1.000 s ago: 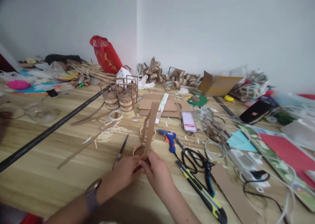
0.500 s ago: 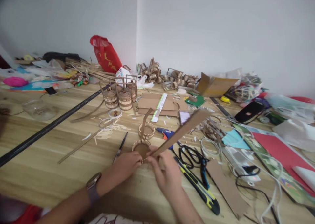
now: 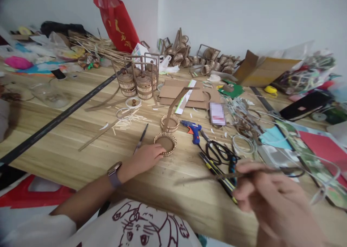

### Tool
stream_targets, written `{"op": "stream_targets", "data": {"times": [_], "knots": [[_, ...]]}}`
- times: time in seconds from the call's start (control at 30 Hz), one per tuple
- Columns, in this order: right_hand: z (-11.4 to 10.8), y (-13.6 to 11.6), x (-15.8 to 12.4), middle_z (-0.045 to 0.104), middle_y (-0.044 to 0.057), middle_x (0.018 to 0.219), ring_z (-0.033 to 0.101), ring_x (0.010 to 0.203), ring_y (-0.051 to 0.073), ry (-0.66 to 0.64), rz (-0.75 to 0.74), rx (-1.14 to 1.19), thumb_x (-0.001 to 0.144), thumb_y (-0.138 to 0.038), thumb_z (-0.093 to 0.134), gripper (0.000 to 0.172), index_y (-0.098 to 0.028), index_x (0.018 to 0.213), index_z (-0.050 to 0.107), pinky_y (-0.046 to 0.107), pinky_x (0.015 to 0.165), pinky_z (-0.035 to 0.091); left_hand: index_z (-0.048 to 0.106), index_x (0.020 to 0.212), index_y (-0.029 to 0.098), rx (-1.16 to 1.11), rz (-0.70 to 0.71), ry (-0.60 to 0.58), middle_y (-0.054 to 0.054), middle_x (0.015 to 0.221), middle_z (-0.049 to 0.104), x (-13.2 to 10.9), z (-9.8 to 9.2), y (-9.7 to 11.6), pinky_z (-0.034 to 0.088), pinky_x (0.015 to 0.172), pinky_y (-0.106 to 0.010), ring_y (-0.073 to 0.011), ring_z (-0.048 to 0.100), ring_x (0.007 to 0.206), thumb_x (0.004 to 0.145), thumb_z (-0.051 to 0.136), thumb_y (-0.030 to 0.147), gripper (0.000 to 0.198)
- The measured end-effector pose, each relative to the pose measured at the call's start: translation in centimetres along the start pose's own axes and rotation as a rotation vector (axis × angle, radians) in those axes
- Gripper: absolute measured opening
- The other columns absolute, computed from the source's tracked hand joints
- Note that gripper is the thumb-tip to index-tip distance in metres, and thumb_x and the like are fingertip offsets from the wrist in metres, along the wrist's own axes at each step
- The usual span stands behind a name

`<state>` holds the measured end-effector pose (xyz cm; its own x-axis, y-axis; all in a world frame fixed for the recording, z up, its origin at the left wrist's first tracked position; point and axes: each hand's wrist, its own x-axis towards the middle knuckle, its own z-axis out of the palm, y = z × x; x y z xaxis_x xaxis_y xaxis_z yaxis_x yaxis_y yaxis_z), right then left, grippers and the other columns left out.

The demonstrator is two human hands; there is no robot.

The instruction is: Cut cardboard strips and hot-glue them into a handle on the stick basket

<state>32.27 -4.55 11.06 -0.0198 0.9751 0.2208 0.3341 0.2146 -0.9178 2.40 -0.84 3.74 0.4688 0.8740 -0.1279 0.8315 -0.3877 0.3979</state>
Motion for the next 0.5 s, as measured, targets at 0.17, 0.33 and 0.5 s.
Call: {"op": "stream_targets", "data": {"times": [0.17,0.33,0.5], "knots": [[6.2,-0.8,1.8,0.054,0.001,0.038,0.037,0.030,0.008,0.020,0.197,0.149,0.070,-0.064,0.075,0.048,-0.018,0.056,0.066,0.020,0.027,0.024,0.067,0.101,0.015,0.012,0.005,-0.009,-0.008,0.105,0.068,-0.2,-0.2,0.0,0.051,0.084,-0.032,-0.0231,0.066,0.099,0.098,0.047,0.017,0.020],[8.0,-0.4,3.7,0.050,-0.002,0.036,0.034,0.030,0.005,0.011,0.237,0.221,0.064,-0.066,0.078,0.051,-0.017,0.062,0.065,0.018,0.029,0.023,0.066,0.101,0.016,0.012,0.014,0.004,-0.007,0.105,0.068,-0.3,-0.2,-0.2,0.050,0.084,-0.032,-0.0228,0.065,0.100,0.098,0.048,0.018,0.019],[7.1,-0.8,3.9,0.062,0.000,0.047,0.049,0.033,0.009,-0.172,0.303,0.205,0.067,-0.060,0.079,0.045,-0.017,0.072,0.067,0.019,0.031,0.038,0.066,0.098,0.017,0.016,0.026,0.016,-0.006,0.103,0.067,-0.3,0.0,-0.4,0.050,0.081,-0.031,-0.0222,0.065,0.098,0.099,0.047,0.019,0.019]]}}
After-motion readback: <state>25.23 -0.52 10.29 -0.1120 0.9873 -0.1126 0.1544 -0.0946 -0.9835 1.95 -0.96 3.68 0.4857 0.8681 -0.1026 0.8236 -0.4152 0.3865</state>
